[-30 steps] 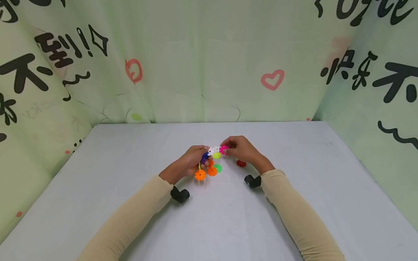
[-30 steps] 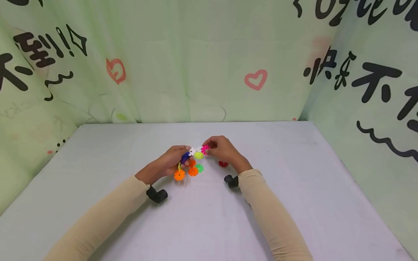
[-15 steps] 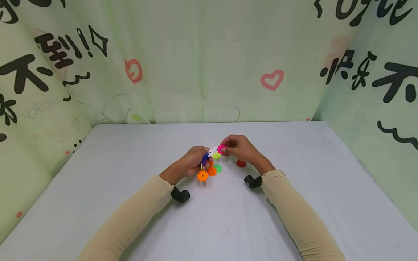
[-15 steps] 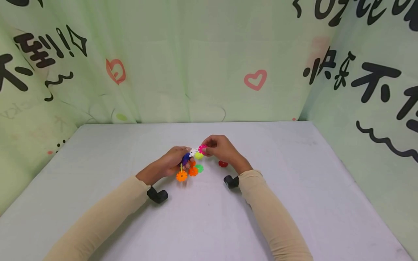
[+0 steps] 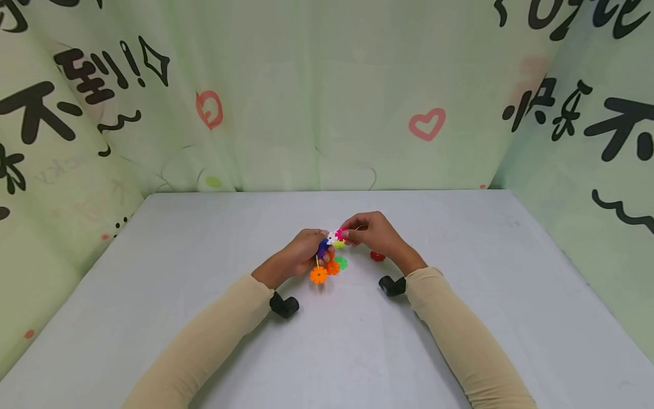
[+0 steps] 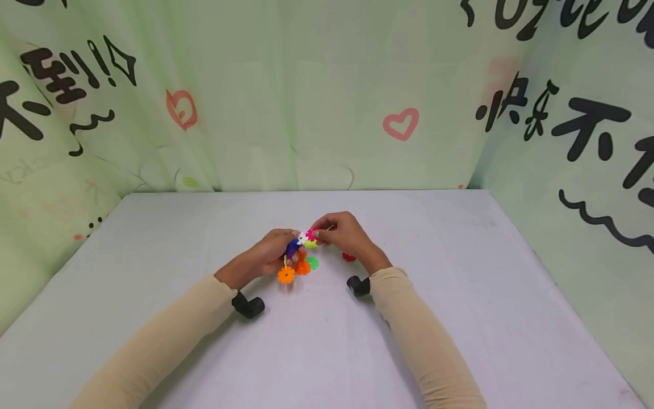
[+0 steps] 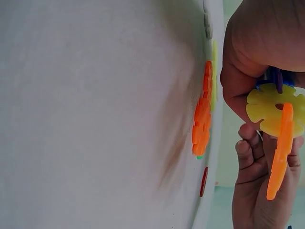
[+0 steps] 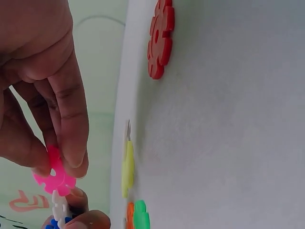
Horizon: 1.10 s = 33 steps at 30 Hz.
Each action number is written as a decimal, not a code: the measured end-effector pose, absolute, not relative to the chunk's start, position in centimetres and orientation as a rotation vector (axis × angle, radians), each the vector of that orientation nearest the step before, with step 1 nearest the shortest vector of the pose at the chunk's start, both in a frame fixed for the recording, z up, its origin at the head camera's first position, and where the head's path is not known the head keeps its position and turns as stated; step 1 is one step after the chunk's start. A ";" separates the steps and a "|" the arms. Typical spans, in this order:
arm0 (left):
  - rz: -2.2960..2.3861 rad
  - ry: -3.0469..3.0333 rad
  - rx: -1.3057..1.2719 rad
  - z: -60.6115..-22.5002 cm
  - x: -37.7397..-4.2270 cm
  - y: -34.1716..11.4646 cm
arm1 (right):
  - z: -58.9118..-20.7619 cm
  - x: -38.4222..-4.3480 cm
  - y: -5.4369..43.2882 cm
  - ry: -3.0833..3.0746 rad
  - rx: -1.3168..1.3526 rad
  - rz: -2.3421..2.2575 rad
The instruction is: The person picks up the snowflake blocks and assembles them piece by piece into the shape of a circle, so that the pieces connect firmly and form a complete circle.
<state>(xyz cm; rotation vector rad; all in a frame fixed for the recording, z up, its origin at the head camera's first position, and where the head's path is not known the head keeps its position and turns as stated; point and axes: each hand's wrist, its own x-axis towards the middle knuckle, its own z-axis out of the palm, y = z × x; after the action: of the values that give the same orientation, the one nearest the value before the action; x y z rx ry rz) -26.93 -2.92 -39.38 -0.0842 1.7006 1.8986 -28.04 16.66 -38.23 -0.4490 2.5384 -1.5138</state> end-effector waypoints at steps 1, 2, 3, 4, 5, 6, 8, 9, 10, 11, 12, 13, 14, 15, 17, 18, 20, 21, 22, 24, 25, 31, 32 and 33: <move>1.900 1.700 -0.087 -39.4 -27.0 -3.0 | -38.2 -28.0 16.6 2.536 -0.442 -1.517; 1.900 1.702 -0.088 -39.4 -27.0 -3.0 | -38.2 -28.0 16.6 2.533 -0.442 -1.521; 1.901 1.702 -0.089 -39.3 -27.0 -3.1 | -38.2 -28.1 16.6 2.522 -0.433 -1.531; 1.900 1.703 -0.087 -39.3 -27.0 -3.1 | -38.2 -28.0 16.7 2.507 -0.429 -1.548; 1.898 1.704 -0.083 -39.2 -27.0 -3.1 | -38.3 -28.1 16.8 2.492 -0.426 -1.567; 1.900 1.702 -0.080 -39.1 -27.0 -3.1 | -38.3 -28.0 16.8 2.478 -0.420 -1.581; 1.905 1.699 -0.078 -39.0 -27.0 -3.2 | -38.4 -28.1 16.9 2.436 -0.416 -1.624; 1.906 1.697 -0.079 -39.0 -27.0 -3.2 | -38.4 -28.0 16.9 2.420 -0.413 -1.637; 1.905 1.701 -0.077 -39.0 -27.0 -3.2 | -38.3 -28.0 16.9 2.405 -0.415 -1.645; 1.903 1.704 -0.077 -39.0 -27.0 -3.2 | -38.3 -28.0 16.9 2.393 -0.414 -1.651; 1.902 1.708 -0.079 -39.0 -27.0 -3.3 | -38.3 -27.9 16.9 2.381 -0.415 -1.656; 1.898 1.719 -0.078 -39.1 -27.1 -3.3 | -38.3 -27.9 17.0 2.369 -0.415 -1.662; 1.895 1.727 -0.078 -39.2 -27.1 -3.3 | -38.3 -27.9 17.0 2.361 -0.415 -1.664; 1.892 1.736 -0.078 -39.2 -27.1 -3.3 | -38.4 -27.9 17.0 2.349 -0.415 -1.667; 1.891 1.746 -0.079 -39.3 -27.2 -3.3 | -38.5 -27.9 17.0 2.330 -0.406 -1.678; 1.891 1.749 -0.077 -39.3 -27.2 -3.2 | -38.5 -27.9 17.1 2.324 -0.401 -1.683; 1.894 1.740 -0.075 -39.3 -27.2 -3.2 | -38.6 -28.0 17.1 2.319 -0.396 -1.681; 1.893 1.740 -0.075 -39.3 -27.2 -3.2 | -38.7 -28.1 17.1 2.317 -0.394 -1.679; 1.892 1.739 -0.078 -39.2 -27.2 -3.2 | -38.7 -28.1 17.1 2.319 -0.392 -1.677; 1.888 1.746 -0.086 -39.1 -27.2 -3.3 | -38.7 -28.1 17.1 2.304 -0.394 -1.681; 1.886 1.750 -0.093 -39.1 -27.2 -3.3 | -38.7 -28.1 17.1 2.294 -0.399 -1.679; 1.872 1.815 -0.107 -38.9 -27.2 -3.3 | -38.7 -28.1 17.1 2.242 -0.403 -1.700; 1.877 1.821 -0.107 -38.9 -27.2 -3.3 | -38.8 -28.1 17.0 2.234 -0.402 -1.711; 1.884 1.823 -0.104 -38.9 -27.2 -3.3 | -38.8 -28.2 17.0 2.227 -0.398 -1.722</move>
<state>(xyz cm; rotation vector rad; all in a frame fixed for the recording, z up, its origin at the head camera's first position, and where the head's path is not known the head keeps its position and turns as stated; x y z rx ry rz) -27.17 -3.28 -38.90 -0.1038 1.8233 1.8841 -28.15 16.98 -38.85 -0.3980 2.2271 -1.7218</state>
